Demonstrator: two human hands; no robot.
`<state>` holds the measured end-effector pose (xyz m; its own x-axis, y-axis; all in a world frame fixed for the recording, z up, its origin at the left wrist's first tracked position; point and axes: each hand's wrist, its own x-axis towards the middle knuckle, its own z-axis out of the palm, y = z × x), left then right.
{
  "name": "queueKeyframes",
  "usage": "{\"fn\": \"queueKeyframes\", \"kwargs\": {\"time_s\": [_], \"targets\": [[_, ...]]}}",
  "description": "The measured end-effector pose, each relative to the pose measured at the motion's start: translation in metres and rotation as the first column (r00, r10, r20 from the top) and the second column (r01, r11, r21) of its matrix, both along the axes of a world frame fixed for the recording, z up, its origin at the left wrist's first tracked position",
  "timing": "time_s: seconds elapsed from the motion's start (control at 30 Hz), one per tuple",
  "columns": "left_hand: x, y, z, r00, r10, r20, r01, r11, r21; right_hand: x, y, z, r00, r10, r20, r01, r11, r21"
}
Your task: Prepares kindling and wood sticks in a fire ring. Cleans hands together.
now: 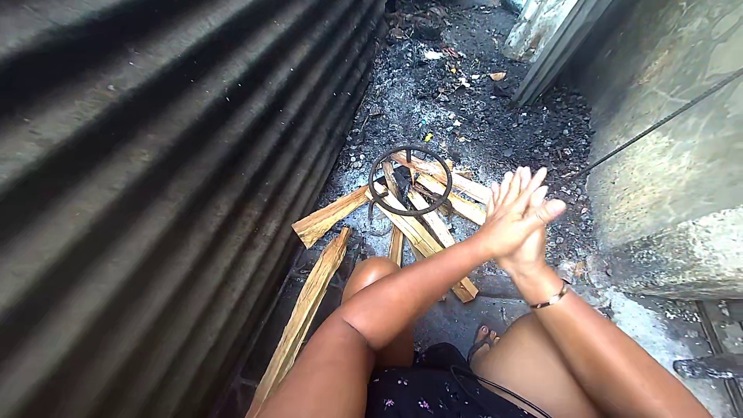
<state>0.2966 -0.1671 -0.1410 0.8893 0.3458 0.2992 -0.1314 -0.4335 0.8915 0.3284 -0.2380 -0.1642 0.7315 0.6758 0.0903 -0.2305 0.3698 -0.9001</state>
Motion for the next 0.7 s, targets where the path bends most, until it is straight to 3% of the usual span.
{"fn": "queueKeyframes", "kwargs": {"time_s": [0.07,0.13,0.2,0.3,0.37,0.4,0.47,0.6,0.67,0.7], "targets": [[0.014,0.029,-0.016,0.997,0.061,0.051,-0.059,0.997,-0.042,-0.020,0.015,0.006,0.991,0.035,0.126,-0.037,0.999,0.011],[0.014,0.051,-0.008,0.987,0.127,0.099,-0.109,0.980,-0.163,-0.033,0.020,0.003,0.967,0.140,0.213,-0.138,0.990,-0.023],[0.009,0.060,-0.005,0.973,0.157,0.169,-0.120,0.970,-0.210,-0.034,0.027,0.002,0.965,0.192,0.181,-0.192,0.981,-0.019],[-0.007,0.046,0.004,0.980,-0.005,0.201,0.015,0.999,-0.048,-0.006,0.029,0.002,0.987,0.149,0.066,-0.152,0.987,0.048],[-0.022,0.041,0.013,0.985,-0.146,0.094,0.150,0.988,-0.030,0.008,0.027,0.001,0.987,0.161,-0.030,-0.158,0.984,0.083],[-0.034,0.041,0.024,0.983,-0.183,-0.011,0.181,0.978,-0.100,0.008,0.028,0.006,0.979,0.177,-0.101,-0.171,0.983,0.063],[-0.040,0.040,0.036,0.931,-0.235,-0.280,0.158,0.950,-0.271,0.009,0.034,0.009,0.979,0.196,-0.064,-0.202,0.973,-0.111],[-0.016,0.045,-0.001,0.994,-0.067,-0.088,0.041,0.960,-0.276,0.035,0.043,-0.018,0.930,0.326,0.171,-0.274,0.923,-0.270],[-0.011,0.033,-0.004,0.995,0.069,-0.074,-0.092,0.921,-0.380,0.045,0.024,-0.017,0.893,0.329,0.306,-0.147,0.857,-0.494],[-0.010,0.023,-0.007,0.992,0.094,-0.087,-0.122,0.900,-0.419,0.040,0.014,-0.010,0.902,0.255,0.349,0.044,0.748,-0.662]]}}
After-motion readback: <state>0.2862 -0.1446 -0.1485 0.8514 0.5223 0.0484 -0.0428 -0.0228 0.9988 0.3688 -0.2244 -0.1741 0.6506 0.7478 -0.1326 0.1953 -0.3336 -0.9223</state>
